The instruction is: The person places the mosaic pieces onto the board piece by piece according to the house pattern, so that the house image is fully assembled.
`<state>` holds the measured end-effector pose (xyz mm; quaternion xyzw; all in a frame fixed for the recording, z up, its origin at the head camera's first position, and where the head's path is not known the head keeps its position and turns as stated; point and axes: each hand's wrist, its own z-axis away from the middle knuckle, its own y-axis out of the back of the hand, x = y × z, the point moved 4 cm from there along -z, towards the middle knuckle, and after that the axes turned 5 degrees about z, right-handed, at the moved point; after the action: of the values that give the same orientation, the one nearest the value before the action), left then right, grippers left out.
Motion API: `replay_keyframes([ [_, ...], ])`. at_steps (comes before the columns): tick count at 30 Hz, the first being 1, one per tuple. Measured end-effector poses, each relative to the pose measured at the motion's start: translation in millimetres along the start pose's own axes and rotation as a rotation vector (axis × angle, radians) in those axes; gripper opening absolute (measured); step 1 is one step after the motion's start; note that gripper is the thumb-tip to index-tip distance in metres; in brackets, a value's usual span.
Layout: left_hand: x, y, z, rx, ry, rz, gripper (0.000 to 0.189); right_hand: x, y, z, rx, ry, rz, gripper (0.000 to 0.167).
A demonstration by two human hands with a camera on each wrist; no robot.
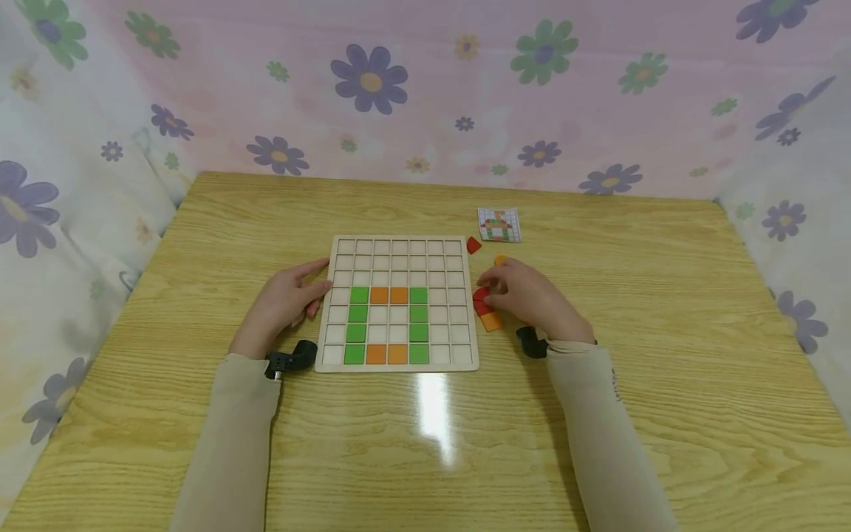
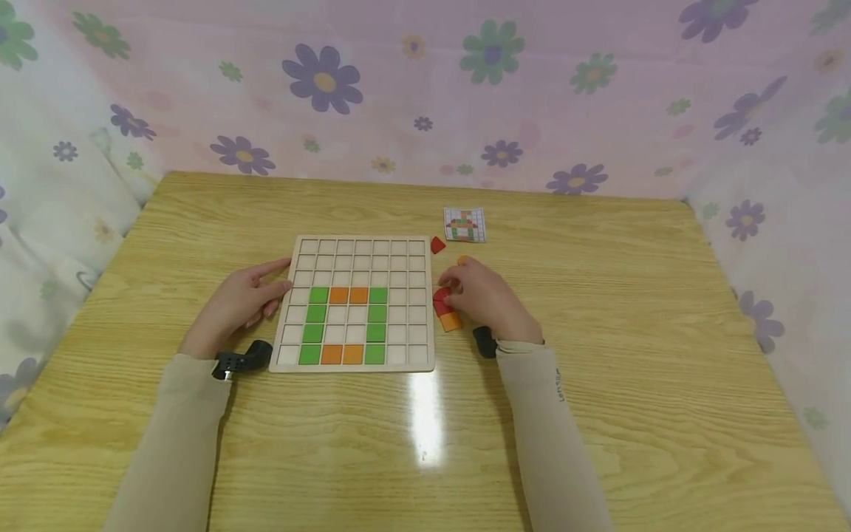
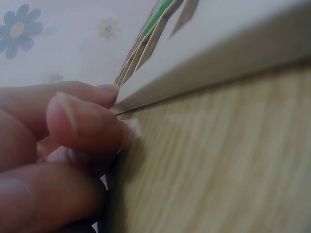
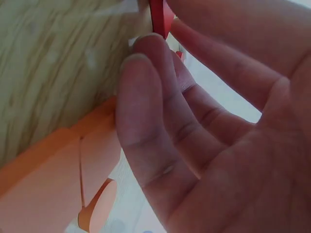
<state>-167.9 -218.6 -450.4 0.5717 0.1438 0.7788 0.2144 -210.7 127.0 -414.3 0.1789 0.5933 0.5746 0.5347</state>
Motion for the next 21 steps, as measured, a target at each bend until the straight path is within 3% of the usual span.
replay_keyframes([
  [12, 0.5, 0.1, -2.2, 0.001, 0.004, -0.010, 0.054, 3.3, -1.4, -2.4, -0.003, -0.022, 0.026, 0.019],
  [21, -0.4, 0.1, -1.3, 0.004, 0.010, 0.004, 0.053, 4.3, -2.6, -5.2, 0.013, -0.044, -0.042, 0.013],
])
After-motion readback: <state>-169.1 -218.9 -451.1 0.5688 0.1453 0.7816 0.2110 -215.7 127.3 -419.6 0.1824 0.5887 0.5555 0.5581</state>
